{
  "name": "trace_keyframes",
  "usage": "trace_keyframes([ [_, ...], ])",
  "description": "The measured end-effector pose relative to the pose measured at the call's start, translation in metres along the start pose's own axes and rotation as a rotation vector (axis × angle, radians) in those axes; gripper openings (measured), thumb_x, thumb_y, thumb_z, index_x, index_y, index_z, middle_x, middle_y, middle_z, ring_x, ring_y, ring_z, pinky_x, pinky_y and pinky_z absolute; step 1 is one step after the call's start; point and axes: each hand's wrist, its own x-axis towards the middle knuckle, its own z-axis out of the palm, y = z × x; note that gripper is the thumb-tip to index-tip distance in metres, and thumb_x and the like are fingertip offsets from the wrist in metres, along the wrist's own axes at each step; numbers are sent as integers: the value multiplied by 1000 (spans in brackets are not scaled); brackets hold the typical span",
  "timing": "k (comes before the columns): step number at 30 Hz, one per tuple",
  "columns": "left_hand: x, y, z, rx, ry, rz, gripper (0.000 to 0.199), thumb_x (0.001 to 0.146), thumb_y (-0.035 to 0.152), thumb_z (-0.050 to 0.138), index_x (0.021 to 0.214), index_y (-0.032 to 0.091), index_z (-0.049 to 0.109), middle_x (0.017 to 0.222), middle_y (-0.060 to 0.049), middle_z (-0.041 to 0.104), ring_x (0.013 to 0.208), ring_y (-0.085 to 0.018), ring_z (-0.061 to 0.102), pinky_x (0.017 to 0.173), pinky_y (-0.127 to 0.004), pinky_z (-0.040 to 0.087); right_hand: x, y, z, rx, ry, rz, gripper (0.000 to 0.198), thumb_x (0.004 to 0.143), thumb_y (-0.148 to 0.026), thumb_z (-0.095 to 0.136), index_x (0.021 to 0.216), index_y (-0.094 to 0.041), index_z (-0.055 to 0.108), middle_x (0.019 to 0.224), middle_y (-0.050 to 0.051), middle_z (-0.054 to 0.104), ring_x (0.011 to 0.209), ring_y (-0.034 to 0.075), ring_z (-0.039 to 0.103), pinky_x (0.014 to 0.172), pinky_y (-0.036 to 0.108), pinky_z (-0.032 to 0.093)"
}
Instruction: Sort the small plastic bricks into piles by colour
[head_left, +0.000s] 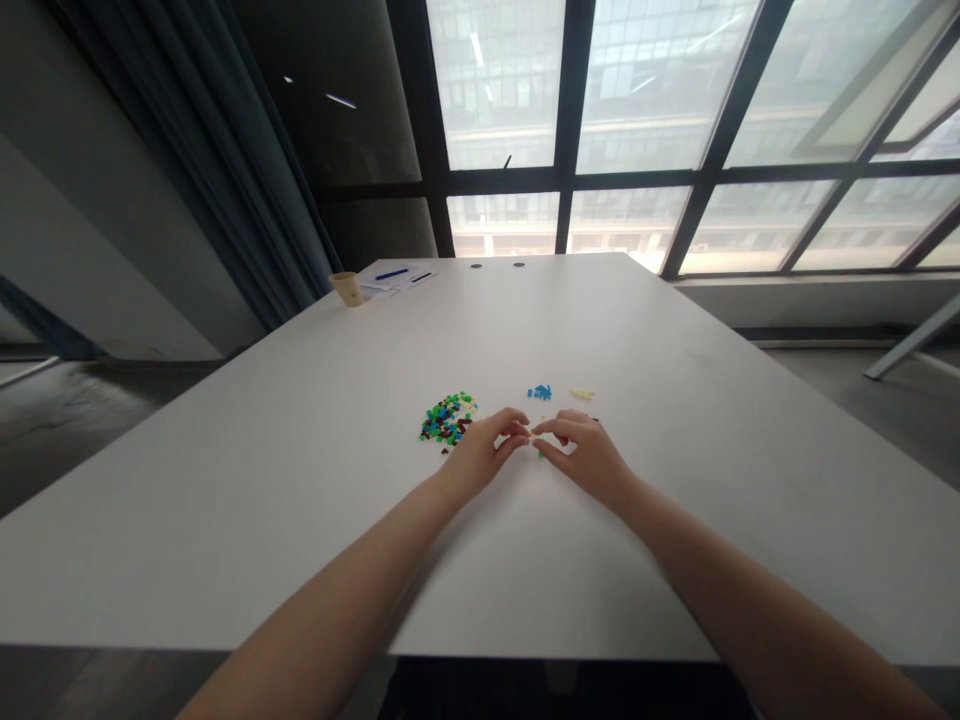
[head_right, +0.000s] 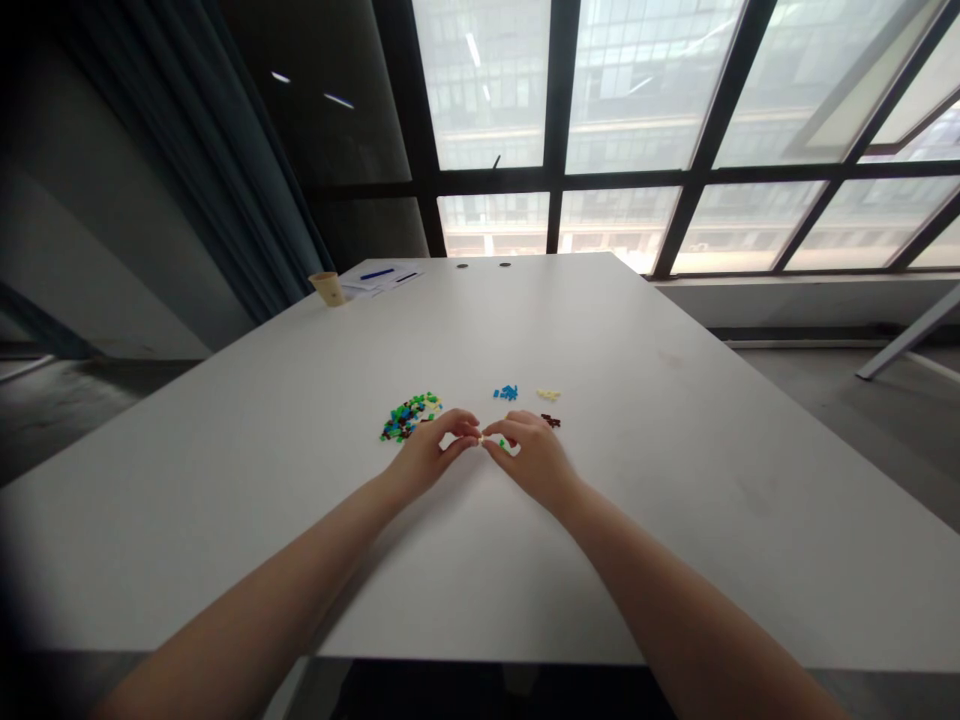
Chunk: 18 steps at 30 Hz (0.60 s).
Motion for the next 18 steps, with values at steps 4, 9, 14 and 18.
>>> trace_keyframes([
  [4, 0, -1, -1, 42, 24, -37, 19, 82, 30, 46, 99, 22, 49, 85, -1, 65, 77, -12, 59, 73, -25, 44, 5, 37, -16, -111, 50, 111, 15, 75, -28, 55, 79, -20, 66, 60, -1, 49, 58, 11, 46, 62, 24, 36],
  [9, 0, -2, -1, 77, 11, -48, 21, 83, 29, 44, 102, 22, 49, 84, 0, 63, 77, -11, 57, 71, -24, 43, 4, 92, -35, -358, 71, 477, 20, 72, -29, 52, 79, -19, 68, 64, 1, 51, 59, 13, 46, 60, 26, 34],
  [14, 0, -3, 0, 94, -9, -44, 23, 83, 29, 42, 104, 22, 49, 84, -1, 62, 75, -12, 57, 67, -23, 43, 6, 99, -29, -431, -6, 624, 25, 73, -31, 48, 86, -22, 67, 73, 2, 58, 66, 15, 50, 60, 26, 34],
  [18, 1, -6, 1, 95, 9, -40, 22, 82, 27, 43, 103, 22, 50, 83, 0, 62, 75, -11, 57, 71, -24, 43, 9, 92, -27, -453, -15, 641, 27, 73, -30, 46, 90, -23, 66, 78, 3, 61, 69, 15, 52, 61, 26, 35],
])
